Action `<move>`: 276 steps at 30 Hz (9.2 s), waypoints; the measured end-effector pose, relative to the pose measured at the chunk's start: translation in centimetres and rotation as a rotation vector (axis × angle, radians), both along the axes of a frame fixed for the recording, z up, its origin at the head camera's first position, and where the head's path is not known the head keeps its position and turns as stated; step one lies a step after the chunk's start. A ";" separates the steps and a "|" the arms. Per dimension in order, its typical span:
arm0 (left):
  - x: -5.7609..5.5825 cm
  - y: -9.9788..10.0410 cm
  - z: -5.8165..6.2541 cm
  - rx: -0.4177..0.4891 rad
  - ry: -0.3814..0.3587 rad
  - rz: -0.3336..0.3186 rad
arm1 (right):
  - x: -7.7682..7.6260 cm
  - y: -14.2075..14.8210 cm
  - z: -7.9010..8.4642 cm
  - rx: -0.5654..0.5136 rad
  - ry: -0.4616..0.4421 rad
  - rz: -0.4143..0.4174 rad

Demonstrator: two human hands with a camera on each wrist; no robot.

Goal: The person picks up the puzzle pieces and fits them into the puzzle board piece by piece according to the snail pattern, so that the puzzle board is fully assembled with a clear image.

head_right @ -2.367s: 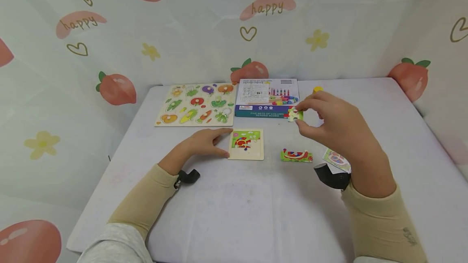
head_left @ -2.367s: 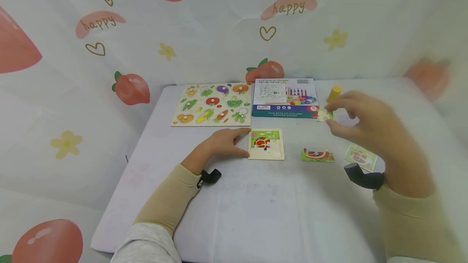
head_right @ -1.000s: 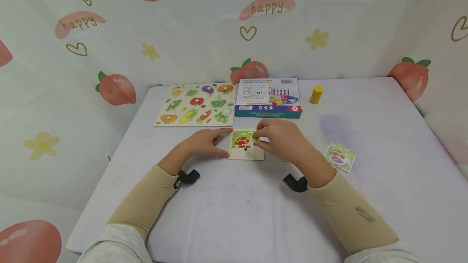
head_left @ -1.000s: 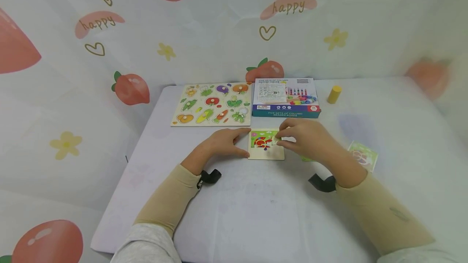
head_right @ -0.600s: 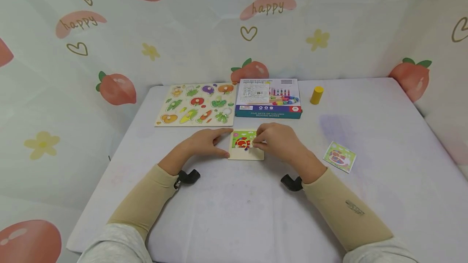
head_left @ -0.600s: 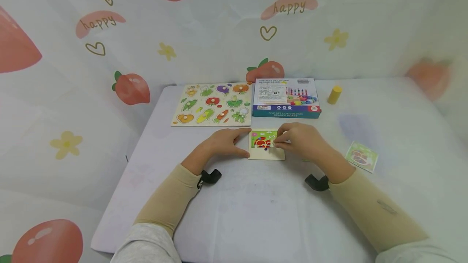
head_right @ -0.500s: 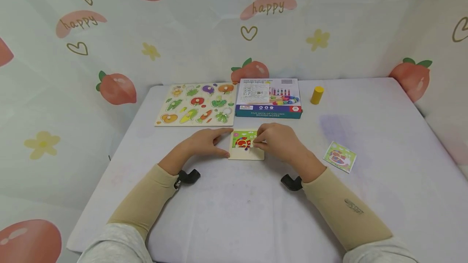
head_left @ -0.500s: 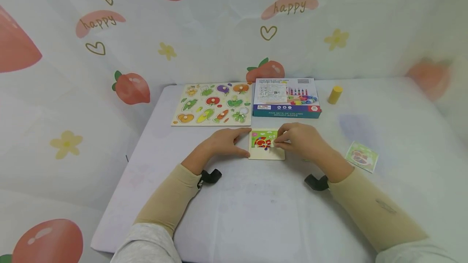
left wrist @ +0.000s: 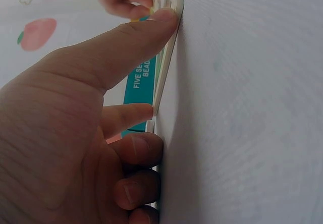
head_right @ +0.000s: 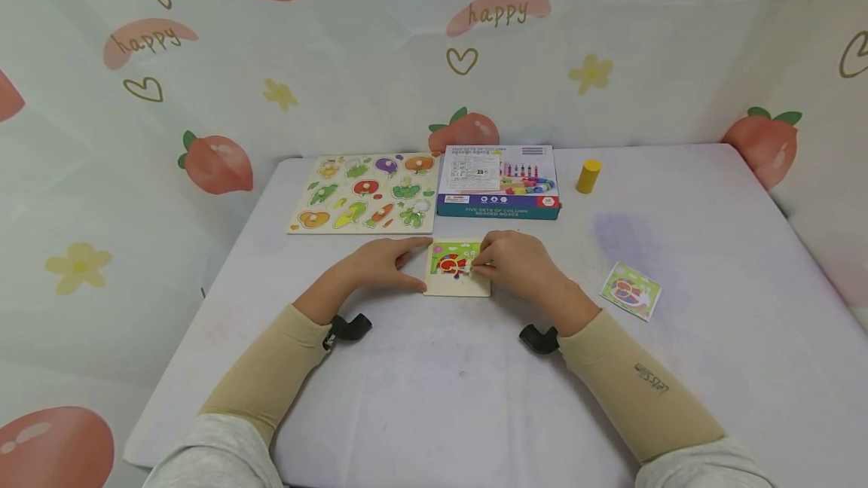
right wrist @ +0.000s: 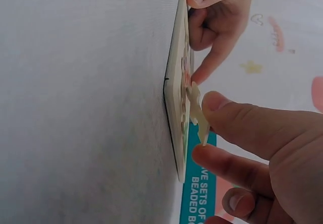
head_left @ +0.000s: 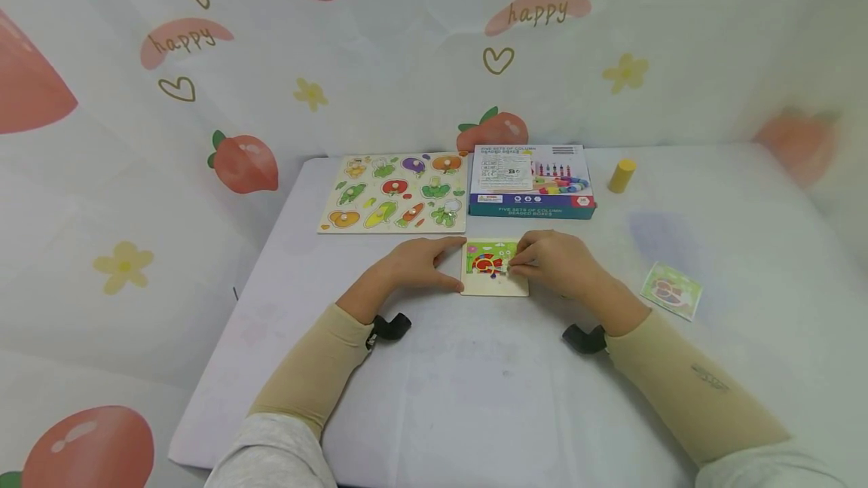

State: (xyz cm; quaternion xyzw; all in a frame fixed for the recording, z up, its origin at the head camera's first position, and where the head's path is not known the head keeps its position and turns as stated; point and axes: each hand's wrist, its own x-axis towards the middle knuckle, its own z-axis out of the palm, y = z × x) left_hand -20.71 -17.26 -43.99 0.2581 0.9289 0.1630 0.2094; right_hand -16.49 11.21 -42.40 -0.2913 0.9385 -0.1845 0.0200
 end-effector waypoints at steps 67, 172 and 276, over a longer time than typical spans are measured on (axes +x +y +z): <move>0.3 0.0 0.6 0.006 0.002 -0.002 | -0.3 1.3 0.9 -0.009 -0.118 0.016; 0.1 -0.1 0.0 0.015 0.021 -0.003 | 0.1 4.1 1.9 -0.006 -0.595 -0.139; 0.9 0.7 0.6 -0.073 -0.008 -0.022 | 5.6 -0.4 8.9 -0.499 0.246 -0.058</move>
